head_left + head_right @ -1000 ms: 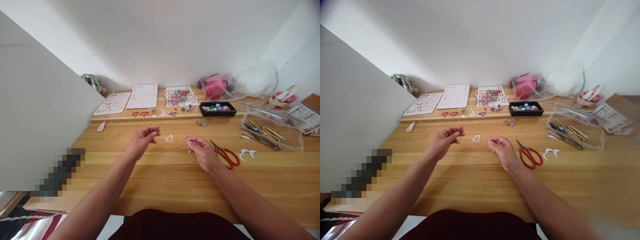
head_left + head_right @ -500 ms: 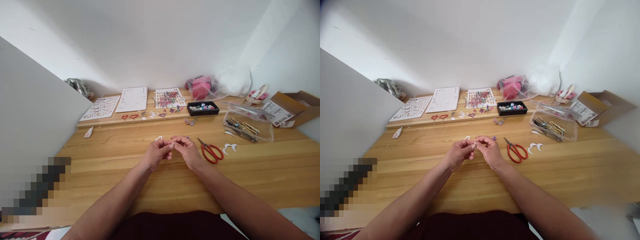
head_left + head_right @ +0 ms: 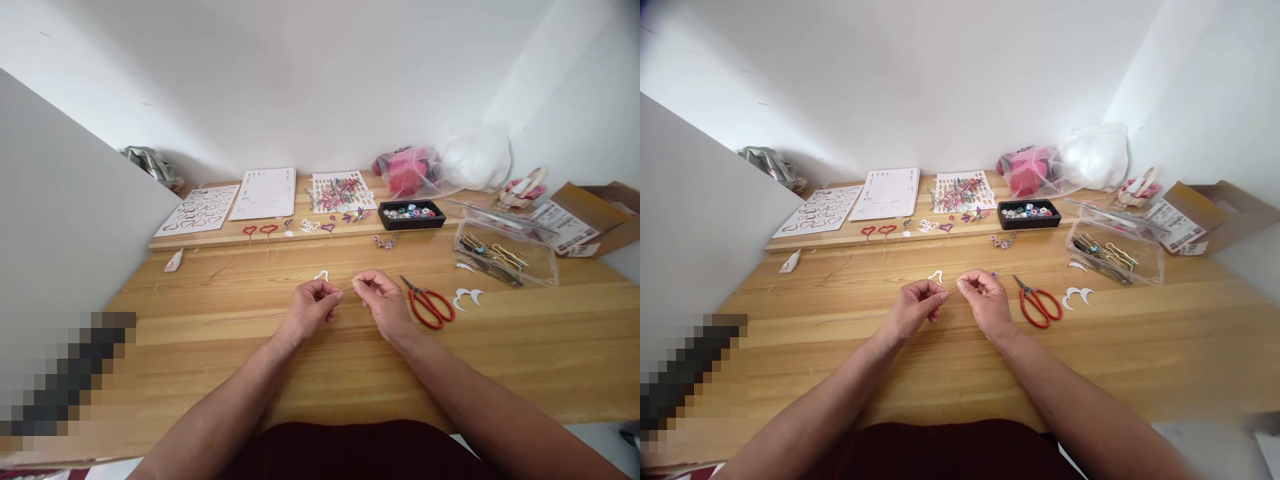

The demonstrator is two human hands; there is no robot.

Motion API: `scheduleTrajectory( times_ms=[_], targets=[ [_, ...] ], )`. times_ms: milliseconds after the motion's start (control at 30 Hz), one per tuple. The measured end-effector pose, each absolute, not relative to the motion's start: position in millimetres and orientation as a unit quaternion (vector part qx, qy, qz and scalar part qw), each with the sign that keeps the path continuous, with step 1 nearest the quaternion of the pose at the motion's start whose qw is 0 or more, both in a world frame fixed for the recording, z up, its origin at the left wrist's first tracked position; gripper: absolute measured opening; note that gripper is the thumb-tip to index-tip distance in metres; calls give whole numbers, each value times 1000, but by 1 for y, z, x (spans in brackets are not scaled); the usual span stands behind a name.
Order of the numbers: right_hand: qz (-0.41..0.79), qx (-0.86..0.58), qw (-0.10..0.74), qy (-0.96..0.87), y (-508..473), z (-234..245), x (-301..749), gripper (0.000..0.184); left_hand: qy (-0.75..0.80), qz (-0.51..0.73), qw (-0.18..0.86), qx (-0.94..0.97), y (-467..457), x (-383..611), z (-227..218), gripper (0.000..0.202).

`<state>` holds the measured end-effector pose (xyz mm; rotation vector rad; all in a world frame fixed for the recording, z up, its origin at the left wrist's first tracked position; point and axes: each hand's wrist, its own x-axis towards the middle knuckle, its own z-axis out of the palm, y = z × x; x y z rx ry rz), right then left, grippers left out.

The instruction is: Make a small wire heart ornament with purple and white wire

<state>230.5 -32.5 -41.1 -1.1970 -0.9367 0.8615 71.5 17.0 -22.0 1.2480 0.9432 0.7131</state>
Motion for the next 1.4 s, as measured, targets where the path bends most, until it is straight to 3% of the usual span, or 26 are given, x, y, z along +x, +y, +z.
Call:
scheduleTrajectory(
  times_ms=[133,300,500,633,733,1033,1400],
  targets=[
    [411,-510,663,-363,-32,-34,234,23,424,334,640,547,18,71,-19,31],
    [440,-524,598,-418,-34,-34,230,30,421,341,630,556,16,72,-16,28],
    [397,-525,579,-482,-36,-34,230,33,430,346,608,571,15,72,-20,25],
    [345,-534,581,-508,-35,-36,229,17,422,338,589,601,12,73,-20,24],
    [323,-547,577,-513,-36,-34,229,18,417,335,568,625,10,71,-19,24],
    [303,-589,508,-551,-44,-22,229,18,406,278,320,810,19,42,-19,14],
    [293,-576,508,-570,-46,-23,228,16,437,200,215,850,10,1,-16,19]
  ],
)
